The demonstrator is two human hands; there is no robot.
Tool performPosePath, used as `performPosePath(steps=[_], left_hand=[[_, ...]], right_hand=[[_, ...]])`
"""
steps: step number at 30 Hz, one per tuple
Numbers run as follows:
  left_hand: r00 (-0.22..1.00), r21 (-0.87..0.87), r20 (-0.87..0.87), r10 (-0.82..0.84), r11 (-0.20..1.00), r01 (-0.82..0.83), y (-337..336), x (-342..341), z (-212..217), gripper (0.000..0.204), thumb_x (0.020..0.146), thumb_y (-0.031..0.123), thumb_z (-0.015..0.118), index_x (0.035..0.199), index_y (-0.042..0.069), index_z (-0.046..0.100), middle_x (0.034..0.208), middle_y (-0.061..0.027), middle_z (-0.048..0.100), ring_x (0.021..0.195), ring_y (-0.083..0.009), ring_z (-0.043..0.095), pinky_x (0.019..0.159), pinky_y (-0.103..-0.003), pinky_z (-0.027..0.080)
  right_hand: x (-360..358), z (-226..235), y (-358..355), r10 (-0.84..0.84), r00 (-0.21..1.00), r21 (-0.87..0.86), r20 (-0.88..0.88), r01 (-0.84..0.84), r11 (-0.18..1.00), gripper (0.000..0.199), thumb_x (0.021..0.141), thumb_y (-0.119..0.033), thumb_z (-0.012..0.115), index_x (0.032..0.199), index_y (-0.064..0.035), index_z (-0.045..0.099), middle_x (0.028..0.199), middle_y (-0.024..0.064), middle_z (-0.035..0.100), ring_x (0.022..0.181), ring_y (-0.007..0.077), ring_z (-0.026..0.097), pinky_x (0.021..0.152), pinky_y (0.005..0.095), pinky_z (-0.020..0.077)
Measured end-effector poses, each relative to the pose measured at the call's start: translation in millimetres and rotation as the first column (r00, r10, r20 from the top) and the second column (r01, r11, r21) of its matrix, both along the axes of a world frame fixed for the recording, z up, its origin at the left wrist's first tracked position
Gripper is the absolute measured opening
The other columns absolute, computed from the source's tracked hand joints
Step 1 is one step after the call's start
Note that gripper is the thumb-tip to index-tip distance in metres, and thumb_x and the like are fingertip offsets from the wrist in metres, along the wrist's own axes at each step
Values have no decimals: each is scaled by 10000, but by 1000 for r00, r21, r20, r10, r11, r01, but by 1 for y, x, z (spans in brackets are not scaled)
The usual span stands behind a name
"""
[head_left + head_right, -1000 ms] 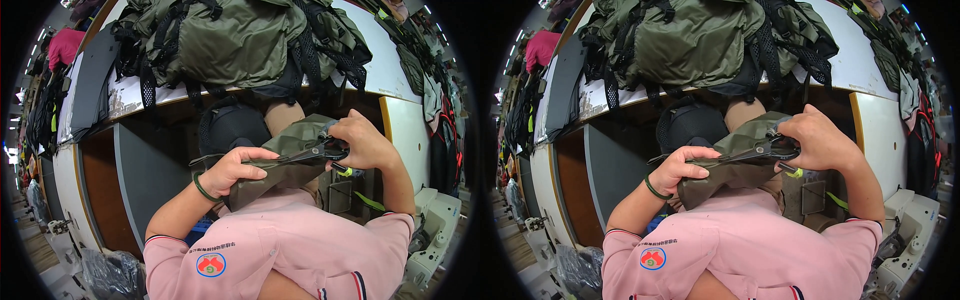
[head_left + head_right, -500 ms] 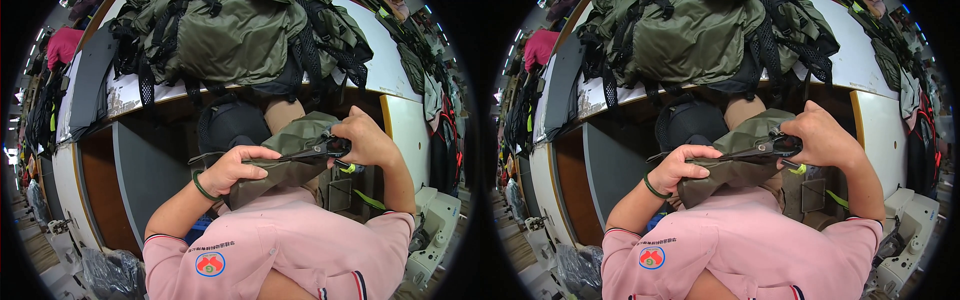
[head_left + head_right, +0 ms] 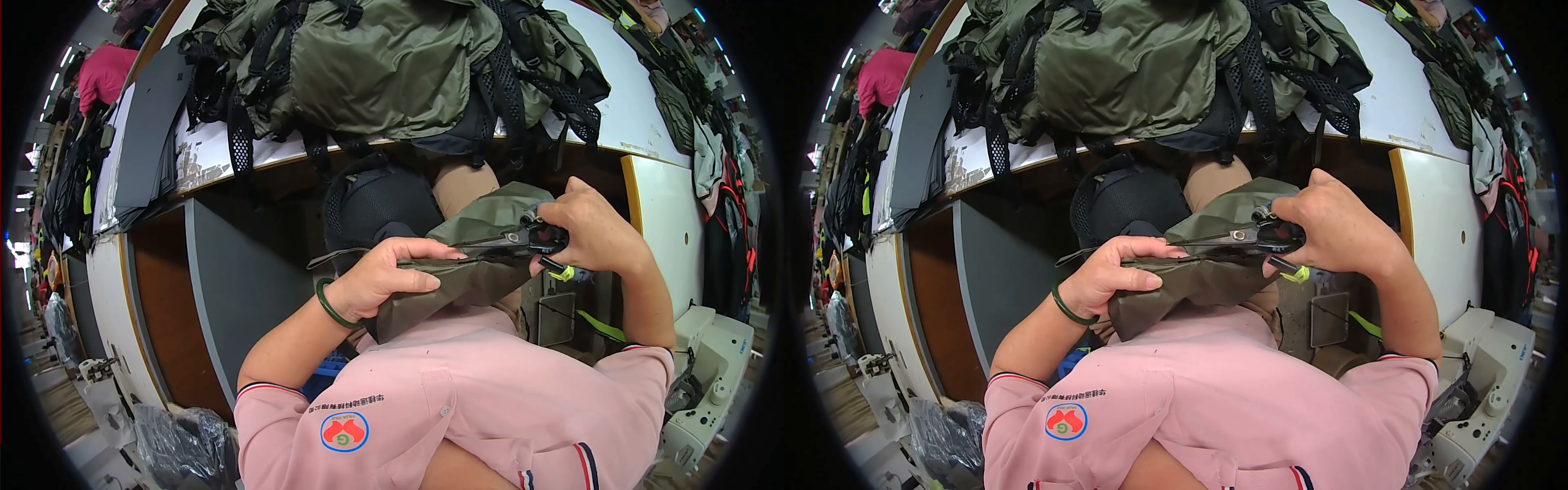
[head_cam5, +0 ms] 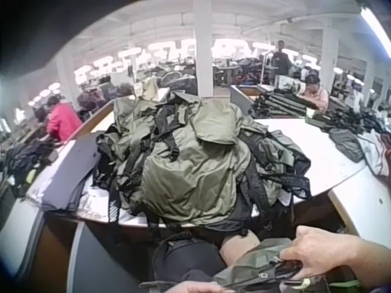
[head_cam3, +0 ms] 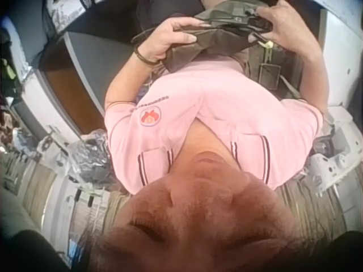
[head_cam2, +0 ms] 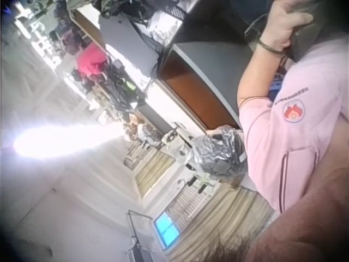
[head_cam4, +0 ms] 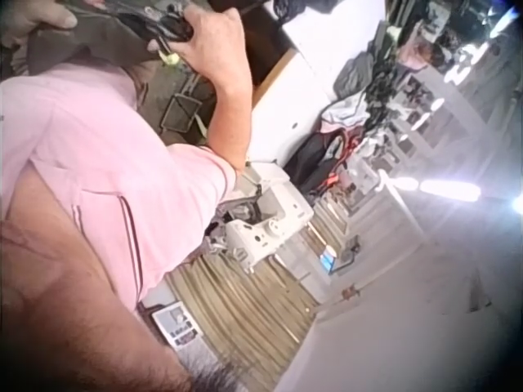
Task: The person is using small scissors to trim loose threads from green fabric vests or bags.
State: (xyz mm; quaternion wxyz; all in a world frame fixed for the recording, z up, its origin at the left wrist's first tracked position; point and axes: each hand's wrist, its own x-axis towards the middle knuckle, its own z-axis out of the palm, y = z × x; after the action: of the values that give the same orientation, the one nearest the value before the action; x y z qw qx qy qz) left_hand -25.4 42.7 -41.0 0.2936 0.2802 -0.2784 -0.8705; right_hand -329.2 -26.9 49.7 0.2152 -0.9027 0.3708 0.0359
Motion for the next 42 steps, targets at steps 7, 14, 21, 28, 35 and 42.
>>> performPosePath(steps=[7,14,21,28,35,42], left_hand=[[999,-2,37,-27,1000,28,-1,1,-3,457,834,-20,689,1286,-14,624,1216,-61,653,1064,-112,614,959,-259,489],[998,-87,67,-7,996,13,-5,-18,6,441,828,-15,716,1248,27,586,1107,-15,597,1023,-71,571,919,-221,473],[986,-189,94,138,975,-119,1,-3,0,347,824,-9,753,1114,45,570,1084,3,586,1016,-75,567,918,-235,471],[897,-524,186,401,813,-254,7,-2,-18,290,751,-97,737,902,76,558,955,-41,600,857,-122,567,756,-251,460],[731,-990,107,674,143,13,13,12,-16,293,599,-162,644,725,73,523,921,-114,632,764,-229,588,646,-311,468],[739,-999,34,672,33,16,16,10,-18,352,577,-176,637,675,89,427,963,-138,658,793,-250,616,678,-320,479]], right_hand=[[5,5,1,24,1000,-42,16,-23,999,530,575,-436,900,777,-47,602,688,69,581,660,269,529,715,354,364],[42,-17,4,-119,916,284,382,6,959,450,732,-357,863,791,-8,585,674,90,550,617,243,530,581,341,423],[43,-31,8,-373,867,675,329,60,736,239,805,-174,784,790,-26,597,665,-6,544,637,71,478,588,259,410],[36,-36,13,-508,796,715,329,141,684,116,804,-81,716,796,-33,610,688,-40,558,656,47,493,607,235,416],[13,-27,13,-483,784,525,390,241,816,157,761,-77,726,763,-18,581,665,-7,549,620,79,486,596,247,404],[2,-21,11,-56,951,-58,305,77,995,378,678,-204,853,686,-66,501,631,53,519,603,263,483,638,353,368]])
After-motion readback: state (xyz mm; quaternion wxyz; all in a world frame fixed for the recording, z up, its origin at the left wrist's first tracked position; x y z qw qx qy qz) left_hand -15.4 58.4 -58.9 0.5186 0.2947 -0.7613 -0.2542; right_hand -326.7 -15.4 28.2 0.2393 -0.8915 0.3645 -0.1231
